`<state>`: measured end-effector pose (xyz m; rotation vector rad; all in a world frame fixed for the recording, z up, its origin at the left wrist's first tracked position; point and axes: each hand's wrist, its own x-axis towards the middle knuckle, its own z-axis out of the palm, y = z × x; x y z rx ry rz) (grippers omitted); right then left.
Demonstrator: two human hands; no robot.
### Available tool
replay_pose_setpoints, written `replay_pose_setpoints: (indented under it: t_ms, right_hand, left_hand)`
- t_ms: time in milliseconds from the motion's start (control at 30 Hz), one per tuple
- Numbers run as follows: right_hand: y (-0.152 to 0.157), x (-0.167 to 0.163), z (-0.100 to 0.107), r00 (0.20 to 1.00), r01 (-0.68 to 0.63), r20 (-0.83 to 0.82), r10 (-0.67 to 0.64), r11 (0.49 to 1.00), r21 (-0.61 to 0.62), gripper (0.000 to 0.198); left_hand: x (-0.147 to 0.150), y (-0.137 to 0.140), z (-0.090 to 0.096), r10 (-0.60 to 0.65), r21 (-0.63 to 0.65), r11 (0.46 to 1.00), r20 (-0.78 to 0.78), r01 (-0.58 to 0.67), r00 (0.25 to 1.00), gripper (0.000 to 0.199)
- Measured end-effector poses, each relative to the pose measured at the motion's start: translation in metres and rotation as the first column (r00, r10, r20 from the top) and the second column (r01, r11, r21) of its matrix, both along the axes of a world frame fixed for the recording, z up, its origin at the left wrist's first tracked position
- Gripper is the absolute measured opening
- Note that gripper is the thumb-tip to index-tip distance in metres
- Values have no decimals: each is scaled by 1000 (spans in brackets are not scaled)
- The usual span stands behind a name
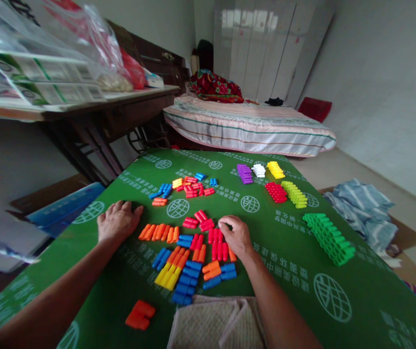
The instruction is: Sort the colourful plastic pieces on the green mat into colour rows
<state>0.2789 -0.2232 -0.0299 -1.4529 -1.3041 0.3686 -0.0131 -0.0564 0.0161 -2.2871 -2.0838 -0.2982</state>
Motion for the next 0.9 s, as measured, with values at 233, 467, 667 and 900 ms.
replay_pose_setpoints:
  t_ms: [233,467,667,900]
  right_hand:
    - [0,0,0,1000,3,15,-3,1000,-5,17]
    - [0,1,-2,999,-3,38,3,1000,-1,18]
    - [-1,1,-2,999,-2,39,2,1000,6,17]
    - [0,1,-2,1000,-2,18,2,1000,-11,17]
  left_hand:
    - [0,0,-1,2,3,1000,3,-2,1000,63]
    - [1,0,-1,8,2,1000,3,-8,1000,63]
    - [0,0,-1,9,0,1000,1,-9,1000,61]
    - [-1,0,-3,12,6,1000,-6,-12,1000,60]
